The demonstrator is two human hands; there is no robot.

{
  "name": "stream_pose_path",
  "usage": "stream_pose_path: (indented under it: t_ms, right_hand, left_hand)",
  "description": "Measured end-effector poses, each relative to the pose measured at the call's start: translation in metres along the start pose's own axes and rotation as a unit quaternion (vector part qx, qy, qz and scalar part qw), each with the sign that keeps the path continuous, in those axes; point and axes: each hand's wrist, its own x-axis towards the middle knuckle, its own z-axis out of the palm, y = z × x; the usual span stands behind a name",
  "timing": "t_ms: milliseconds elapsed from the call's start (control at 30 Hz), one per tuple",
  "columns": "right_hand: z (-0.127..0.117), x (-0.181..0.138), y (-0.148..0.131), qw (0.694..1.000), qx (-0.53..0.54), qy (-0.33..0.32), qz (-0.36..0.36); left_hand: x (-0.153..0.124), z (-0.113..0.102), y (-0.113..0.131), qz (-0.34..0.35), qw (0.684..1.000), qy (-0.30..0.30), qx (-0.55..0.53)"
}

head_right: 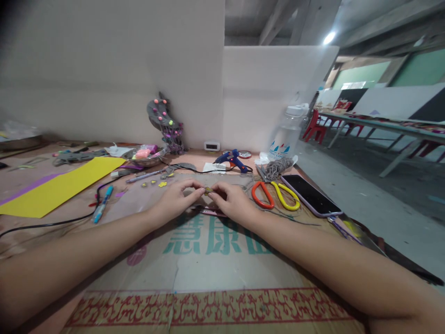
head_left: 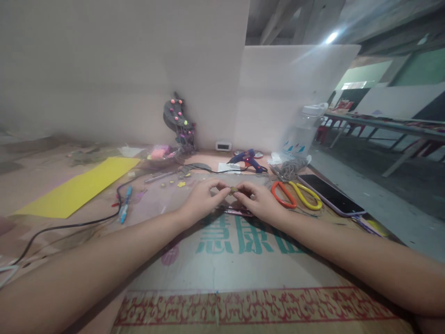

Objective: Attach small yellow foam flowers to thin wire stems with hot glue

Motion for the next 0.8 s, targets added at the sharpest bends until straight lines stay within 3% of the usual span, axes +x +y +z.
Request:
stream_pose_path:
  t_ms: [300, 567, 800]
  right_hand:
    - [0.002, 0.001, 0.004, 1.000, -0.018, 0.018, -0.013]
    - [0.000, 0.000, 0.001, 1.000, 0.001, 0.005, 0.002]
    - [0.000, 0.000, -0.001, 1.000, -0.011, 0.012, -0.004]
  left_hand:
    - [0.002, 0.003, -0.012, 0.042, 0.999, -0.002, -0.014]
    - [0.001, 0.002, -0.007, -0.005, 0.999, -0.029, -0.031]
    - [0.001, 0.003, -0.010, -0.002, 0.998, -0.038, -0.045]
